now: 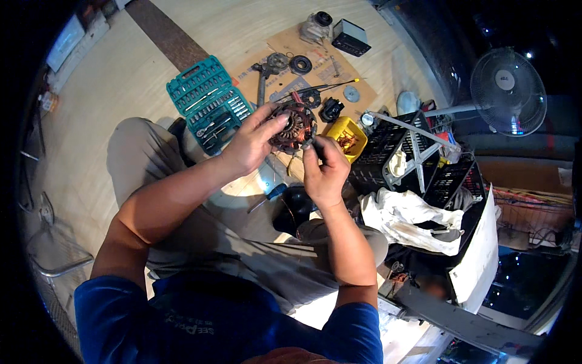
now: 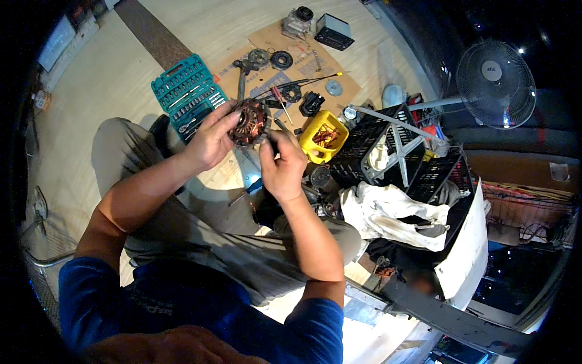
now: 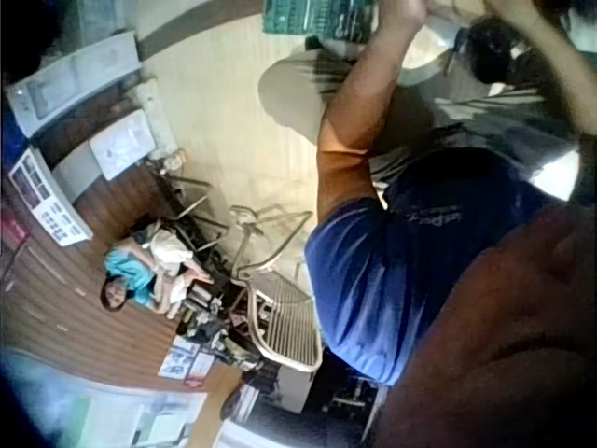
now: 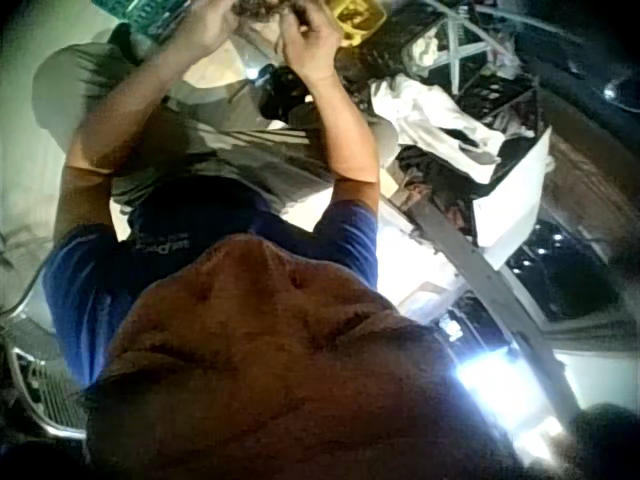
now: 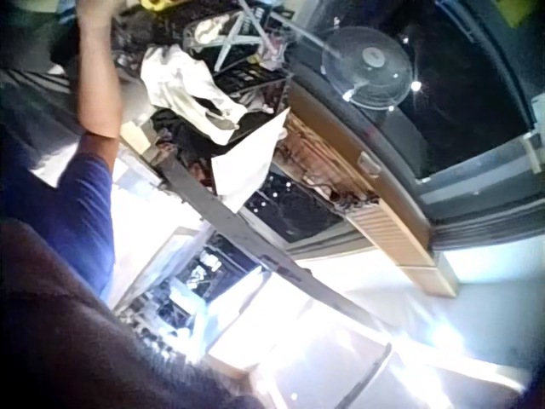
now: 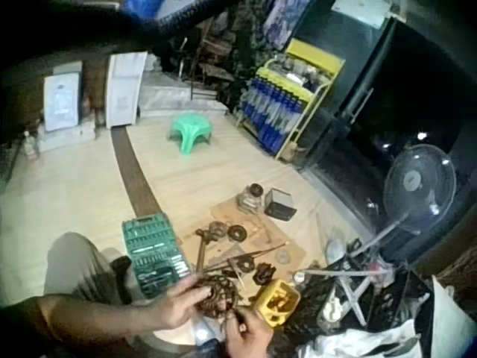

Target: The person works on a fan motor while sitting on the floor, using pliers to manipulate wires and parts of the internal assembly.

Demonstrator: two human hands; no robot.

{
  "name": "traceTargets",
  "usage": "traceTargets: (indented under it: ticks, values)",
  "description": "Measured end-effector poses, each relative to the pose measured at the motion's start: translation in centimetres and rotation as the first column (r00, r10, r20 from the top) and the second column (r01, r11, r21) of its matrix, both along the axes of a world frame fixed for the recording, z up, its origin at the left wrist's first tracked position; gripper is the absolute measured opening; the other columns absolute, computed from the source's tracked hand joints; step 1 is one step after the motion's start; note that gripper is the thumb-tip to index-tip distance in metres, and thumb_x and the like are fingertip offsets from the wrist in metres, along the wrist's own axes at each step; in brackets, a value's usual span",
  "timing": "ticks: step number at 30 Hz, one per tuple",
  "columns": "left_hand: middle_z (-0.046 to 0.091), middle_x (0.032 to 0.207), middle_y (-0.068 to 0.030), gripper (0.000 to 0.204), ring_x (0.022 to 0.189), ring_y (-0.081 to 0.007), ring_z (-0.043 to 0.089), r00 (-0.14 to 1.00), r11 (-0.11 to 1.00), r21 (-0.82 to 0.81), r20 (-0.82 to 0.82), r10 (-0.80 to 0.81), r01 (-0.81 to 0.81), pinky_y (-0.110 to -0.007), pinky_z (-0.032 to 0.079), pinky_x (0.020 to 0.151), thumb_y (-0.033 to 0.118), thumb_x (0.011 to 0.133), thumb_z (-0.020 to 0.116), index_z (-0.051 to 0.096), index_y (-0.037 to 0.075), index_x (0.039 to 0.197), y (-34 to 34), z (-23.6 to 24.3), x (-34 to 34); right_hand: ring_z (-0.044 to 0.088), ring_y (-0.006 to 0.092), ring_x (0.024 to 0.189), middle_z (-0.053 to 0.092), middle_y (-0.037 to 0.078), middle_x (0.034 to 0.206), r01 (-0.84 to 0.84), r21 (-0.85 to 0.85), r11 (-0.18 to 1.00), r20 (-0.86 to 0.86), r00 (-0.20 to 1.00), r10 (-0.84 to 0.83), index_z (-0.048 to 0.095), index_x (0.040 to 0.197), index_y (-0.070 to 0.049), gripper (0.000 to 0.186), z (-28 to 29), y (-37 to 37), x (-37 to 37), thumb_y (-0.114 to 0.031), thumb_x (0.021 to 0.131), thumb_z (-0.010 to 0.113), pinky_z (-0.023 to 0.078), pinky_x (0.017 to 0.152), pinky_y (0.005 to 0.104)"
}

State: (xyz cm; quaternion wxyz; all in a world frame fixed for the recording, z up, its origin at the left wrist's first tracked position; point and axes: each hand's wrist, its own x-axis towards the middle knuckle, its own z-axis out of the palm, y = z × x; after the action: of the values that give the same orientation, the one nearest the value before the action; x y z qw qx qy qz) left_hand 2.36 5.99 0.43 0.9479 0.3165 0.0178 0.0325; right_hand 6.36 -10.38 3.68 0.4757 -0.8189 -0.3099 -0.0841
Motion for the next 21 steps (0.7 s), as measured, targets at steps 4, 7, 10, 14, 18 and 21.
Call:
traceTargets:
  ticks: [4, 7, 10, 14, 18, 21]
  values:
    - [0.057, 0.124, -0.013, 0.035, 0.113, -0.0207, 0.058, 1.0, 0.995, -0.095, -0.008, -0.028, 0.027, -0.037, 0.047, 0.097, 0.015, 0.101, 0.042, 0.04, 0.0, 0.132, -0.1, 0.0, 0.0, 0.063, 0.0274, 0.072, 0.063, 0.014, 0.082, 0.039, 0.012, 0.999, 0.057, 0.998, -0.039, 0.064, 0.093, 0.001, 0.015, -0.1, 0.3, -0.2, 0.0, 0.078, 0.066, 0.049, 0.067, 0.0321]
    - [0.062, 0.112, -0.0095, 0.031, 0.099, -0.016, 0.063, 0.999, 0.994, -0.112, -0.041, -0.008, 0.003, -0.033, 0.054, 0.08, 0.02, 0.1, 0.048, 0.047, 0.005, 0.127, -0.2, 0.5, 0.0, 0.063, 0.0271, 0.072, 0.063, 0.014, 0.082, 0.063, 0.004, 0.998, 0.071, 0.995, -0.063, 0.065, 0.093, 0.001, 0.015, -0.2, 0.4, -0.3, 0.0, 0.078, 0.067, 0.05, 0.066, 0.0321]
    - [0.062, 0.112, -0.0087, 0.031, 0.099, -0.0158, 0.063, 1.0, 0.995, -0.104, -0.032, -0.001, -0.002, -0.032, 0.054, 0.078, 0.021, 0.1, 0.047, 0.047, 0.006, 0.127, -0.1, 0.7, -0.1, 0.062, 0.027, 0.071, 0.063, 0.014, 0.081, 0.061, 0.012, 0.998, 0.077, 0.995, -0.062, 0.064, 0.093, 0.001, 0.015, -0.3, 0.5, -0.3, 0.0, 0.077, 0.067, 0.049, 0.066, 0.0319]
    - [0.062, 0.112, -0.0077, 0.032, 0.098, -0.0153, 0.063, 0.999, 0.997, -0.075, -0.025, -0.038, 0.036, -0.031, 0.054, 0.076, 0.021, 0.1, 0.047, 0.046, 0.006, 0.128, 0.3, 0.1, -0.1, 0.058, 0.0176, 0.067, 0.062, 0.008, 0.078, 0.039, 0.066, 0.997, -0.119, 0.992, -0.03, 0.063, 0.093, 0.001, 0.013, -1.3, 0.0, 0.0, 0.0, 0.08, 0.066, 0.046, 0.062, 0.0268]
    - [0.063, 0.11, -0.0075, 0.032, 0.095, -0.0149, 0.064, 0.997, 0.995, -0.074, -0.034, -0.076, 0.073, -0.031, 0.055, 0.073, 0.023, 0.101, 0.046, 0.047, 0.006, 0.127, 0.6, 0.3, -0.2, 0.05, 0.0077, 0.067, 0.058, 0.001, 0.078, 0.02, 0.23, 0.973, -0.499, 0.861, 0.1, 0.061, 0.094, 0.002, 0.012, -1.7, -0.5, 0.3, -0.002, 0.083, 0.066, 0.042, 0.06, 0.0216]
    - [0.065, 0.106, -0.0071, 0.031, 0.089, -0.0151, 0.065, 0.988, 0.98, -0.147, -0.054, -0.142, 0.133, -0.031, 0.056, 0.068, 0.026, 0.101, 0.045, 0.05, 0.007, 0.124, 0.7, 0.6, -0.2, 0.045, 0.0034, 0.069, 0.054, -0.004, 0.079, -0.003, 0.284, 0.959, -0.551, 0.818, 0.166, 0.061, 0.095, 0.001, 0.012, -1.5, -0.8, 0.5, -0.004, 0.085, 0.066, 0.039, 0.06, 0.0191]
